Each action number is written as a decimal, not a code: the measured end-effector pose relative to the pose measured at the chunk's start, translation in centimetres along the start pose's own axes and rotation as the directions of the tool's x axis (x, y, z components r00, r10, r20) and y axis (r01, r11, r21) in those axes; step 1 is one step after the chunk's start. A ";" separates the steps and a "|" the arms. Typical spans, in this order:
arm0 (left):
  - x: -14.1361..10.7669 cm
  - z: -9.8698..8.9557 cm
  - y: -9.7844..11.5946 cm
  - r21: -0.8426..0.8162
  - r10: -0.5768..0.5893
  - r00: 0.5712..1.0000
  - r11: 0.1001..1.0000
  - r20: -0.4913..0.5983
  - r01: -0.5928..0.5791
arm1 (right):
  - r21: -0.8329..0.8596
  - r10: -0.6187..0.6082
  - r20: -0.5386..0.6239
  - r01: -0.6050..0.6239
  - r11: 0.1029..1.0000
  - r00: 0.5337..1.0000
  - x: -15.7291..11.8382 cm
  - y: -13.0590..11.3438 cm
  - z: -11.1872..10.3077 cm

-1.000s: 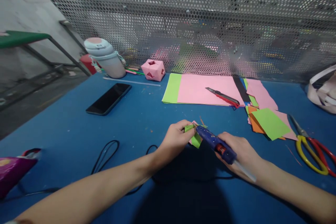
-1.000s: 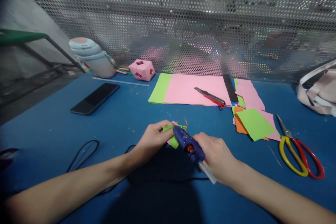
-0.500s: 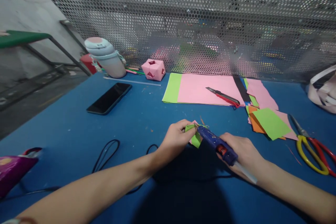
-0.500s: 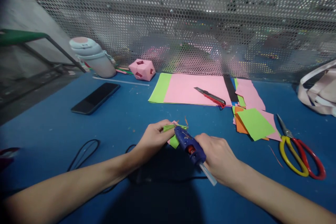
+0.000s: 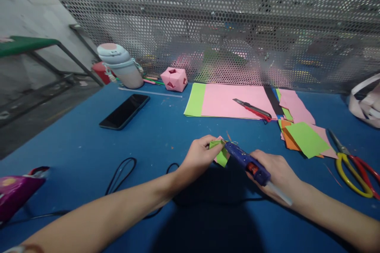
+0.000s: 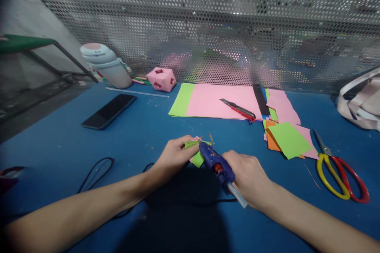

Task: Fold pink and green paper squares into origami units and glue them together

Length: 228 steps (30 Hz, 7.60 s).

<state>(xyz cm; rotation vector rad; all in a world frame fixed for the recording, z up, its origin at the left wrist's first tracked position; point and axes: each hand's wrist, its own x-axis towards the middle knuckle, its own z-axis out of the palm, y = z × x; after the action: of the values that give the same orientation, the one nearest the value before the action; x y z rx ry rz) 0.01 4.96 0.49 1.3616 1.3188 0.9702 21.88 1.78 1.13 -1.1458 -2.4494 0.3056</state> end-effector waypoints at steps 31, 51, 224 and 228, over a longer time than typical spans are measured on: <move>0.1 -0.2 -0.5 0.137 0.152 0.988 0.979 0.017 -0.152 | 0.005 -0.021 -0.013 0.021 1.000 1.000 0.1 -0.2 -0.1; 0.2 -0.2 -0.8 0.150 0.172 0.984 0.973 0.045 -0.176 | 0.057 -0.066 -0.050 0.069 0.996 0.997 0.3 -0.4 -0.5; -3.0 0.5 0.5 0.187 0.165 0.980 0.965 0.113 -0.184 | 0.495 0.126 -0.057 -0.082 0.865 0.990 0.8 -1.7 2.2; -3.0 0.6 0.5 0.163 0.191 0.968 0.963 0.161 -0.217 | 0.485 0.142 -0.093 -0.080 0.871 0.986 0.9 -1.6 2.2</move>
<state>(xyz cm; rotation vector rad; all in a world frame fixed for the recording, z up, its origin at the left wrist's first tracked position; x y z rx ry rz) 0.38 1.96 1.08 1.7011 1.1958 0.8867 19.27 1.43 -0.04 -1.0429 -2.0328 0.8026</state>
